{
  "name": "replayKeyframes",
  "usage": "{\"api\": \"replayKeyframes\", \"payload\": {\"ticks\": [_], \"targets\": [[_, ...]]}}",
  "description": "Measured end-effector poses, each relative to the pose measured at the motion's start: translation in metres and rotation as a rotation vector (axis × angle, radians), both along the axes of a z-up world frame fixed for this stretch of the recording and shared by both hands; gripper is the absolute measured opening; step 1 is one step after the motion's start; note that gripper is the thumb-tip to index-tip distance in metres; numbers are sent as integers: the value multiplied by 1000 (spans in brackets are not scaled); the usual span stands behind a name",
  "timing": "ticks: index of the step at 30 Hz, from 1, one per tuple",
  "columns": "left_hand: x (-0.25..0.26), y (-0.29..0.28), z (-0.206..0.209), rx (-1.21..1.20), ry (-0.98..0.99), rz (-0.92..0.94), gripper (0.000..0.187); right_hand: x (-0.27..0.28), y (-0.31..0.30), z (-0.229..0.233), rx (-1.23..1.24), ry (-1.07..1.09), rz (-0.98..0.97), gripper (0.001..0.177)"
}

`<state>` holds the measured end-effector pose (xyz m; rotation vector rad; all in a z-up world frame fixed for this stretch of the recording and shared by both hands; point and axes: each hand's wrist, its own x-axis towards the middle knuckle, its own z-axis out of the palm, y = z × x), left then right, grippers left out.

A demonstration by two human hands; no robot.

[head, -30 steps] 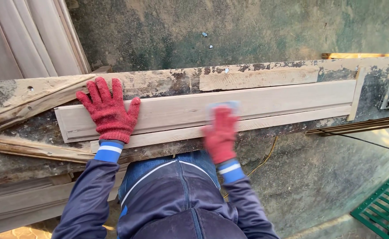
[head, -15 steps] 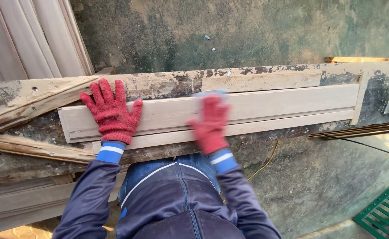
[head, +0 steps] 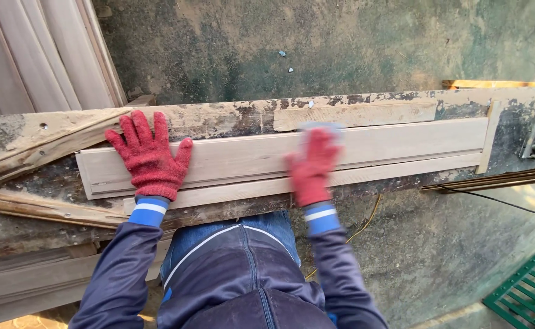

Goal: Sanding a wooden trim piece using both a power sander and manual sandpaper.

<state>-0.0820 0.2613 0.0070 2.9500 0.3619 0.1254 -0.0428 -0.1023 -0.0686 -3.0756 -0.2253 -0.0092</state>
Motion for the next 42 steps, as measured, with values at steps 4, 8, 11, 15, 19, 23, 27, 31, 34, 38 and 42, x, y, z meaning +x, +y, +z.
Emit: {"api": "replayKeyframes", "payload": {"ticks": [4, 8, 11, 15, 19, 23, 27, 31, 34, 38, 42], "targets": [[-4, 3, -3, -12, 60, -1, 82, -49, 101, 25, 338, 58, 499, 96], [-4, -2, -1, 29, 70, 11, 79, 20, -63, 6, 95, -19, 301, 92], [0, -1, 5, 29, 64, 12, 78, 60, -182, 2, -238, 29, -88, 65], [-4, -3, 3, 9, 77, 21, 82, 52, -138, 2, -447, 44, -275, 72], [-4, 0, -3, -26, 33, -3, 87, -17, 41, 41, 352, -23, 362, 96], [-15, 6, -25, -69, 14, -30, 88, -16, -8, 62, 290, 128, 638, 75], [-24, -12, -26, 175, -6, 96, 80, 26, -167, 74, 41, 89, 635, 73], [-18, -89, 35, -31, 86, 574, 88, 68, -288, 88, 45, 183, 694, 73], [-47, -125, -8, -116, 155, 581, 87, 89, -287, 86, 109, 189, 897, 76], [-44, -127, -5, -159, 244, 640, 89, 106, -191, 77, 175, 239, 1157, 75], [-45, -120, -13, -184, 306, 646, 93, 81, -47, 68, 311, 203, 1393, 74]]}}
